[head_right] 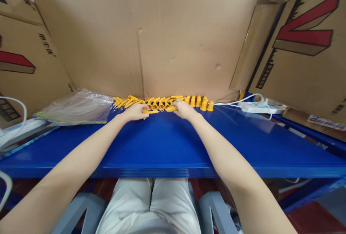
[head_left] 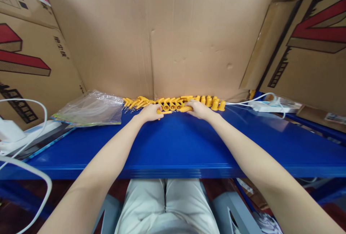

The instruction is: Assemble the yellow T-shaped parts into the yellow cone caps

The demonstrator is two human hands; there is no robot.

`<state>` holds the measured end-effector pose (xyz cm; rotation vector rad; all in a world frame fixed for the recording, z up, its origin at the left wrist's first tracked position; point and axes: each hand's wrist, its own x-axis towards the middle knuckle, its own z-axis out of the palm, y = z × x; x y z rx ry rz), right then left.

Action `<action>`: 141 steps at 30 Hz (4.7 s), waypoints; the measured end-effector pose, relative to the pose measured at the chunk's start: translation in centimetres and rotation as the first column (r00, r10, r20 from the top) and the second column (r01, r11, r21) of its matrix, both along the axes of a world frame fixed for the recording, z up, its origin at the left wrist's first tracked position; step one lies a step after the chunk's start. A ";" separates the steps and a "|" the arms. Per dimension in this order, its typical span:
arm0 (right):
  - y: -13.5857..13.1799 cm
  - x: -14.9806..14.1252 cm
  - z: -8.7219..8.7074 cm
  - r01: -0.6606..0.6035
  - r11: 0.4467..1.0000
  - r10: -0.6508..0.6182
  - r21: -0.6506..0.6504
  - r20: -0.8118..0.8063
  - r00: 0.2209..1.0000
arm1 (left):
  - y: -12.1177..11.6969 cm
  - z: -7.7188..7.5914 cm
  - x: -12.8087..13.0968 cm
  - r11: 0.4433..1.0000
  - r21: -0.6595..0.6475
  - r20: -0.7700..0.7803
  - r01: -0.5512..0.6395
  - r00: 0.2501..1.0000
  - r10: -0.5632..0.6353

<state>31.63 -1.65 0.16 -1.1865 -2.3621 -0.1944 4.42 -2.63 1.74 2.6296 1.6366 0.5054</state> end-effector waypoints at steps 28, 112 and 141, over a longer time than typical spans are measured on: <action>-0.3 -2.1 -1.2 -0.323 0.891 0.061 -0.319 -0.620 0.782 | -0.1 0.1 0.2 0.997 0.064 0.101 -0.031 0.995 0.024; 1.7 -3.6 1.6 0.395 0.918 -0.386 0.020 0.259 0.885 | -0.1 -0.9 0.4 0.966 0.195 0.058 0.172 0.981 -0.186; 2.7 -5.8 2.6 0.520 0.826 -0.443 -0.219 0.318 0.838 | 0.0 -0.7 0.6 0.980 0.108 -0.010 0.167 0.986 -0.167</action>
